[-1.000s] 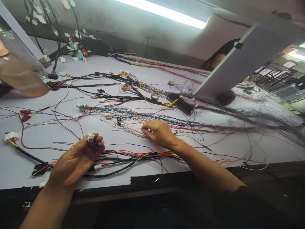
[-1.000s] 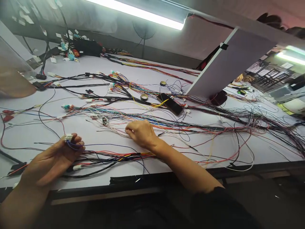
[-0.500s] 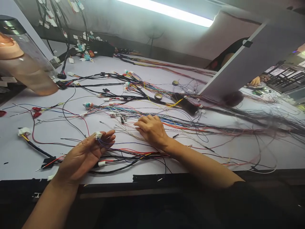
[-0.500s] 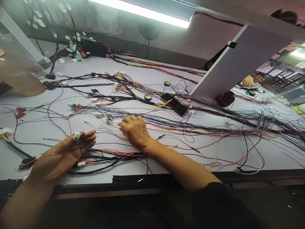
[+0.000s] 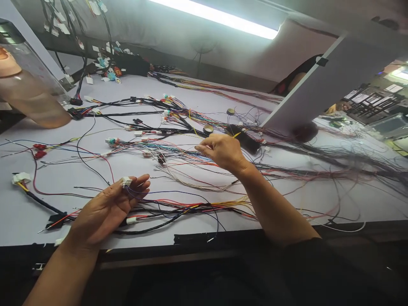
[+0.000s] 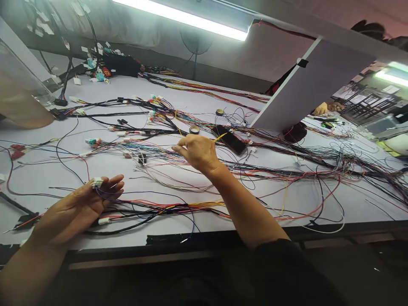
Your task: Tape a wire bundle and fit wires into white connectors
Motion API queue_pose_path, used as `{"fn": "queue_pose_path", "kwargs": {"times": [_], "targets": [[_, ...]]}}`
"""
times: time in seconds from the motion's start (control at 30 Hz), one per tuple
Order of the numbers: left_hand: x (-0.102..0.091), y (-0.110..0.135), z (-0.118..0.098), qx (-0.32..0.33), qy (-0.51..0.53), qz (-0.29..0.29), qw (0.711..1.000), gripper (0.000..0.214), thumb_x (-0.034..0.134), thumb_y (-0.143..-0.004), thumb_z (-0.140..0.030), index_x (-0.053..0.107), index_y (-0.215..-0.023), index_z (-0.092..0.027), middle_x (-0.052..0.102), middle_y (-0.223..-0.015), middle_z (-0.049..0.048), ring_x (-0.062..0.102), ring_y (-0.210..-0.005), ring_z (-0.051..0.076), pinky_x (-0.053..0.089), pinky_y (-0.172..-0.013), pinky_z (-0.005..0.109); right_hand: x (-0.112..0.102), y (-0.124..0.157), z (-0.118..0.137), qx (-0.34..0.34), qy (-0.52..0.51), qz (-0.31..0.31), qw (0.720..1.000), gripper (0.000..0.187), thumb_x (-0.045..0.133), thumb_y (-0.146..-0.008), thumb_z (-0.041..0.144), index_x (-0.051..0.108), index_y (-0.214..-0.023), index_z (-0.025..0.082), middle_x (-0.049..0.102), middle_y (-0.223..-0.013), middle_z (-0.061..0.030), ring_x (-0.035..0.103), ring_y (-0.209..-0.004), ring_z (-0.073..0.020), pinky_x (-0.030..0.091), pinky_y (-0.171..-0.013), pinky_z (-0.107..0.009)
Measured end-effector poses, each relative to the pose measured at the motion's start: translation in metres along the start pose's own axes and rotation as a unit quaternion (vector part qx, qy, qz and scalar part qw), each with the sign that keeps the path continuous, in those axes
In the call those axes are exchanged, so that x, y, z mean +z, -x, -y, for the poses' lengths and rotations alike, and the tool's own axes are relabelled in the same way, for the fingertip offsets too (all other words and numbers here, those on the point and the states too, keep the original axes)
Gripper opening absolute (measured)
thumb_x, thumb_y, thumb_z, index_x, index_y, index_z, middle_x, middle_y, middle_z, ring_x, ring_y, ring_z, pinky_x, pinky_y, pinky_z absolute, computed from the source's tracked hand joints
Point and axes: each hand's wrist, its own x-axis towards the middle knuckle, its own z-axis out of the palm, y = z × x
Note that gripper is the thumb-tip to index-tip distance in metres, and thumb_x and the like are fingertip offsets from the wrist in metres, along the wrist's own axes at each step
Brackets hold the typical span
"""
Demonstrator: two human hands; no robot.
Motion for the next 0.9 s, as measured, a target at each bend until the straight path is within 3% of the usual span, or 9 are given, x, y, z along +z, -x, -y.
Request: {"fn": "queue_pose_path", "kwargs": {"times": [0.17, 0.3, 0.37, 0.47, 0.57, 0.63, 0.8, 0.9], "targets": [[0.000, -0.002, -0.001, -0.005, -0.005, -0.004, 1.000, 0.019, 0.066, -0.085, -0.028, 0.076, -0.094, -0.015, 0.063, -0.132, 0.0167, 0.066, -0.113, 0.031, 0.055, -0.097, 0.036, -0.023, 0.000, -0.004, -0.011, -0.077, -0.097, 0.992, 0.032, 0.061, -0.093, 0.043, 0.075, -0.076, 0.019, 0.065, -0.071, -0.0004, 0.053, -0.066, -0.0111, 0.032, -0.060, -0.026], [0.005, 0.000, -0.001, -0.002, 0.012, -0.014, 1.000, 0.017, 0.063, -0.088, -0.028, 0.076, -0.091, -0.016, 0.065, -0.130, 0.0147, 0.066, -0.113, 0.029, 0.056, -0.096, 0.035, -0.020, 0.007, 0.012, -0.030, -0.179, -0.185, 0.966, 0.040, 0.052, -0.098, 0.043, 0.071, -0.077, 0.015, 0.060, -0.067, -0.0011, 0.052, -0.065, -0.0106, 0.037, -0.064, -0.025], [0.007, 0.001, -0.001, 0.000, 0.025, -0.020, 0.999, 0.017, 0.063, -0.088, -0.026, 0.076, -0.090, -0.016, 0.065, -0.131, 0.0144, 0.066, -0.113, 0.028, 0.056, -0.096, 0.035, -0.006, 0.016, 0.028, -0.067, -0.209, -0.160, 0.963, 0.040, 0.051, -0.099, 0.042, 0.069, -0.075, 0.015, 0.058, -0.066, -0.0004, 0.050, -0.064, -0.0101, 0.037, -0.063, -0.025], [0.008, 0.003, -0.003, 0.016, 0.032, -0.016, 0.999, 0.016, 0.062, -0.089, -0.024, 0.075, -0.091, -0.015, 0.060, -0.138, 0.0129, 0.064, -0.116, 0.027, 0.055, -0.096, 0.033, 0.025, 0.033, 0.052, -0.133, -0.205, -0.038, 0.969, 0.041, 0.052, -0.099, 0.040, 0.069, -0.070, 0.017, 0.061, -0.065, 0.0005, 0.051, -0.062, -0.0092, 0.034, -0.061, -0.024], [0.008, 0.005, -0.004, 0.045, 0.037, -0.008, 0.998, 0.016, 0.061, -0.090, -0.023, 0.075, -0.092, -0.016, 0.057, -0.142, 0.0095, 0.062, -0.119, 0.026, 0.056, -0.095, 0.032, 0.052, 0.047, 0.064, -0.149, -0.167, 0.084, 0.971, 0.032, 0.056, -0.097, 0.040, 0.074, -0.077, 0.021, 0.070, -0.075, 0.0006, 0.058, -0.068, -0.0101, 0.030, -0.059, -0.024], [0.009, 0.005, -0.004, 0.059, 0.046, -0.023, 0.997, 0.017, 0.060, -0.090, -0.023, 0.075, -0.094, -0.016, 0.059, -0.140, 0.0080, 0.064, -0.117, 0.024, 0.056, -0.095, 0.031, 0.062, 0.052, 0.064, -0.150, -0.139, 0.129, 0.970, 0.031, 0.056, -0.097, 0.038, 0.074, -0.078, 0.022, 0.073, -0.078, 0.0003, 0.061, -0.072, -0.0114, 0.029, -0.058, -0.024], [0.009, 0.003, -0.004, 0.061, 0.068, -0.072, 0.993, 0.015, 0.062, -0.089, -0.021, 0.075, -0.096, -0.017, 0.068, -0.127, 0.0080, 0.069, -0.104, 0.021, 0.056, -0.094, 0.030, 0.064, 0.052, 0.052, -0.159, -0.125, 0.151, 0.968, 0.032, 0.055, -0.097, 0.037, 0.074, -0.076, 0.022, 0.074, -0.078, 0.0000, 0.063, -0.071, -0.0120, 0.032, -0.059, -0.025], [0.008, 0.003, -0.003, 0.055, 0.070, -0.072, 0.993, 0.015, 0.064, -0.088, -0.020, 0.076, -0.097, -0.017, 0.070, -0.123, 0.0090, 0.070, -0.102, 0.021, 0.055, -0.096, 0.031, 0.062, 0.047, 0.057, -0.161, -0.118, 0.117, 0.973, 0.019, 0.056, -0.096, 0.034, 0.073, -0.101, 0.027, 0.076, -0.093, -0.0001, 0.066, -0.076, -0.0135, 0.036, -0.060, -0.025]]}}
